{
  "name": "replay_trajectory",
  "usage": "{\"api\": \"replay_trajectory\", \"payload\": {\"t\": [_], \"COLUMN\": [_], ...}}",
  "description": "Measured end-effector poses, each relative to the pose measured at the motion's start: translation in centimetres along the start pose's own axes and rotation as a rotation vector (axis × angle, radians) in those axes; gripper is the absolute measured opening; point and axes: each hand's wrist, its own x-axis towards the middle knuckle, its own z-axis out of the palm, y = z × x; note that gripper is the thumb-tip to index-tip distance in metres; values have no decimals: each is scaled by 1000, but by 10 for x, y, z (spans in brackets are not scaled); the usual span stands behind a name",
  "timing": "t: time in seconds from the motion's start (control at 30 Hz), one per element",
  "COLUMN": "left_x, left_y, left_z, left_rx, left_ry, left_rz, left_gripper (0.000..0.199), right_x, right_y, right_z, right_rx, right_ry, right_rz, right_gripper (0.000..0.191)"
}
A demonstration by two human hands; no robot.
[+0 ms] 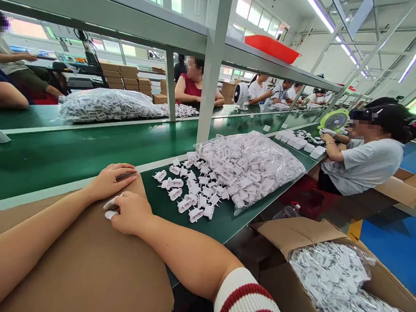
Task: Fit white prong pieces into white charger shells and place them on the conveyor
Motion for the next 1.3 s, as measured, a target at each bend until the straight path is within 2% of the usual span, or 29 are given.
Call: {"api": "replay_trajectory", "payload": {"t": [1.3], "left_x": [0], "left_y": [-2], "left_z": [2], "left_rx": [-6], "left_ry": [7], "left_rz": [10], "left_gripper": [49], "right_x": [1], "right_y": [1], "right_z": [1], "right_rx": [-3], "right_ry": [-5], "right_rz": [-7], "right_gripper": [22]}}
